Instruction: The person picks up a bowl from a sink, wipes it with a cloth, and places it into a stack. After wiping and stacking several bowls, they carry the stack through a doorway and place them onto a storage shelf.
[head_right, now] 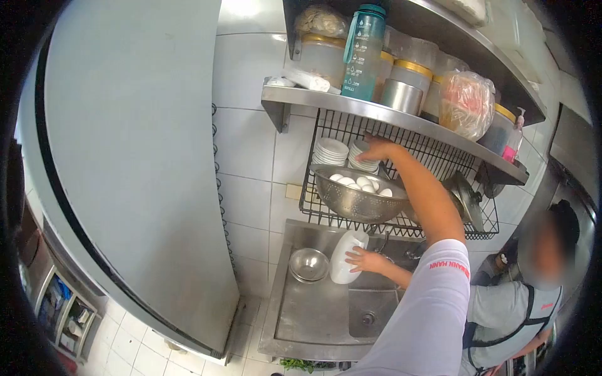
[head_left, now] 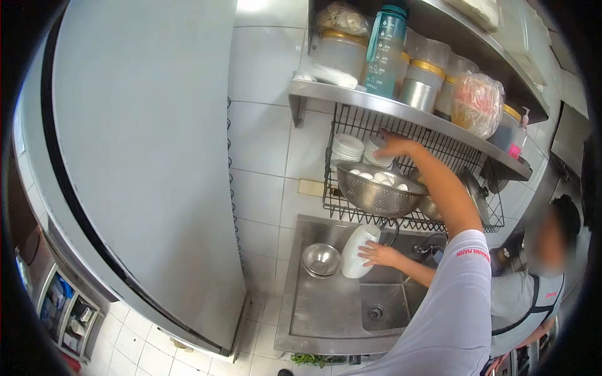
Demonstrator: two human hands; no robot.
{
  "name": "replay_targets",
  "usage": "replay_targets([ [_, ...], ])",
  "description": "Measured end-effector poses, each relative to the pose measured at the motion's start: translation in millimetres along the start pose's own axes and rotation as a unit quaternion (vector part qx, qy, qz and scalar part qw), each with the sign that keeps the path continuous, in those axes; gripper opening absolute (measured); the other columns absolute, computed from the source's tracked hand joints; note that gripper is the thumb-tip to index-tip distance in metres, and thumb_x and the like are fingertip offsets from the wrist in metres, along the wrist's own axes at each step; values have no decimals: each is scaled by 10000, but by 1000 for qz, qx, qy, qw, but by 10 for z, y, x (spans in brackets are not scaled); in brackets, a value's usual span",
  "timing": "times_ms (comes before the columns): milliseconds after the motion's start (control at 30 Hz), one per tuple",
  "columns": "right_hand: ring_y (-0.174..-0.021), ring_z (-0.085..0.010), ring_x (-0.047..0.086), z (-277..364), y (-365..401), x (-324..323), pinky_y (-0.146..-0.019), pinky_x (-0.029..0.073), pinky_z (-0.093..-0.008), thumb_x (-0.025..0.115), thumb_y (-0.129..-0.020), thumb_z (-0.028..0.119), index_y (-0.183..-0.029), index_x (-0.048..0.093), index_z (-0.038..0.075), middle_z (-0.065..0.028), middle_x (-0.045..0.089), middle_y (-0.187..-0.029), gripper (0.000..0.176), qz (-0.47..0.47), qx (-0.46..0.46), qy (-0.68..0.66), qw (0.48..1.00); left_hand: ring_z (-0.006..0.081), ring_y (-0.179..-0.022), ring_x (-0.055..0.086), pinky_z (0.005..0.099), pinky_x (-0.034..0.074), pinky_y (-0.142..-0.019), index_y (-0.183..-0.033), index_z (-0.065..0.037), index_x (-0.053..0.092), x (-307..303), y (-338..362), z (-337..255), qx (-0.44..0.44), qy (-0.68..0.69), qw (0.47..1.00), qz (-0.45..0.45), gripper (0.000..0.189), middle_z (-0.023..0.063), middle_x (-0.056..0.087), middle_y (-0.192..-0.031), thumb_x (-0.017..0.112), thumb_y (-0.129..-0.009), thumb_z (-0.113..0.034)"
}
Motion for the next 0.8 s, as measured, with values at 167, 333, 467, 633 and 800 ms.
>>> replay_targets([
  [167, -1483, -385, 304, 11, -34, 160, -1219, 280, -388, 768, -695, 669, -1561, 198, -49, -293, 269, -1597, 1262, -43, 46, -89, 994, 258, -819, 733, 372, 599, -663, -1183, 31, 643, 241, -223, -211, 16, 8, 1000, 6, 378, 192, 723, -965, 504, -982, -258],
  [333, -1469, -392, 330, 63, 114, 151, -1214, 291, -387, 800, -663, 408, -1539, 416, 192, -239, 294, -1608, 980, 35, -42, -35, 998, 260, -820, 732, 372, 599, -662, -1180, 32, 642, 426, -362, -367, 23, 10, 1000, 12, 374, 192, 722, -967, 510, -978, -253],
  [467, -1462, -387, 337, -354, -60, 343, -1205, 292, -407, 827, -684, 409, -1518, 446, 176, -243, 340, -1583, 946, -27, -164, 60, 984, 261, -820, 731, 373, 599, -662, -1178, 33, 642, 482, -417, -423, 19, 7, 1000, 14, 370, 193, 721, -969, 515, -975, -249],
  [633, -1426, -387, 384, -336, -71, 426, -1186, 312, -413, 813, -700, 569, -1494, 428, 38, -265, 398, -1529, 1030, -74, -125, -76, 986, 263, -821, 730, 373, 600, -661, -1176, 34, 642, 461, -447, -447, 13, 2, 1000, 12, 366, 193, 720, -970, 521, -971, -244],
  [800, -1110, -370, 660, -342, 55, 333, -981, 509, -418, 777, -704, 626, -1287, 591, -43, -245, 661, -1224, 906, -126, 15, -17, 992, 265, -823, 729, 373, 600, -660, -1174, 35, 641, 383, -481, -421, 3, -8, 1000, 11, 362, 193, 718, -972, 526, -966, -239],
])
Point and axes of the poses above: each hand's wrist, its own y-axis away from the middle knuckle, its own x-axis out of the palm, z = x × y, the point moved 1 cm from there along -y, towards the middle knuckle
